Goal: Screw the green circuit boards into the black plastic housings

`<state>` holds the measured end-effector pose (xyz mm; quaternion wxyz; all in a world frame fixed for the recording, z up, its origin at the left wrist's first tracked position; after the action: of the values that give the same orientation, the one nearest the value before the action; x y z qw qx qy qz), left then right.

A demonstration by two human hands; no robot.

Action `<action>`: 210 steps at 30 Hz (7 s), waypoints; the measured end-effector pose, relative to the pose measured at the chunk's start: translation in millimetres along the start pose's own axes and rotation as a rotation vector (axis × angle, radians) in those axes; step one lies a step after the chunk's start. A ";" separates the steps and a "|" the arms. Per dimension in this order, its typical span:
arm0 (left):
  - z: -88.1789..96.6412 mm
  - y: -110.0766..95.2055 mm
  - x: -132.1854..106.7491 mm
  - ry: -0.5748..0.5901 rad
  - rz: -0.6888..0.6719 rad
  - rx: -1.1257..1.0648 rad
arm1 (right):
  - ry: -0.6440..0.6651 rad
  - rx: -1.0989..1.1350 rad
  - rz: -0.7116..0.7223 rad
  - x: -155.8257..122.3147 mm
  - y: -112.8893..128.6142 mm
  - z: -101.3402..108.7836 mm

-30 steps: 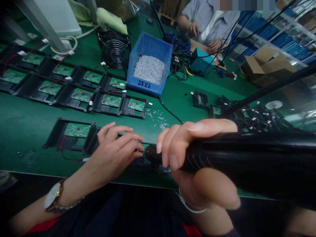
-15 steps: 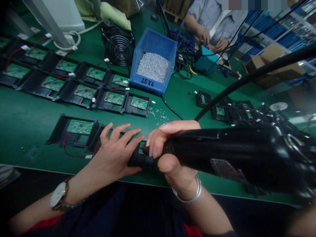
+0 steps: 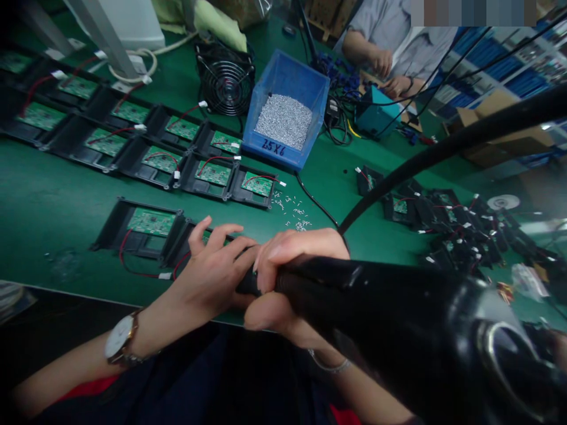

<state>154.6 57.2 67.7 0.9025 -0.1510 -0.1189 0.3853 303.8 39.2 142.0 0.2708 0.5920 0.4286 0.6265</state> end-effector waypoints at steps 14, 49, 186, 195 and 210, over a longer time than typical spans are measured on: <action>-0.3 1.8 -1.7 -0.022 -0.011 0.007 | -0.113 -0.033 0.003 3.0 3.2 0.9; 1.9 1.0 -6.9 0.040 -0.027 -0.034 | -0.290 -0.095 0.056 3.3 -4.8 12.7; -6.2 5.7 -6.1 0.051 0.010 -0.178 | 0.037 0.013 0.052 -4.7 -6.9 -6.6; -0.7 -0.4 -6.1 0.049 0.020 -0.144 | -0.096 0.027 0.035 8.0 1.6 19.1; -1.4 -0.6 -3.3 0.044 -0.007 -0.156 | -0.280 -0.236 0.150 31.8 -36.5 88.9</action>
<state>153.2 54.2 66.3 0.8918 -0.2289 -0.1291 0.3683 379.4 103.1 120.8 0.3481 0.6677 0.2650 0.6023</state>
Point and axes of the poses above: each hand's wrist, its own x-axis towards the middle knuckle, its own z-axis out of the back of the hand, y = z × x, the point moved 4 cm from there along x, towards the middle knuckle, and after that the axes turned 10 degrees about y, right-handed, at the moved point
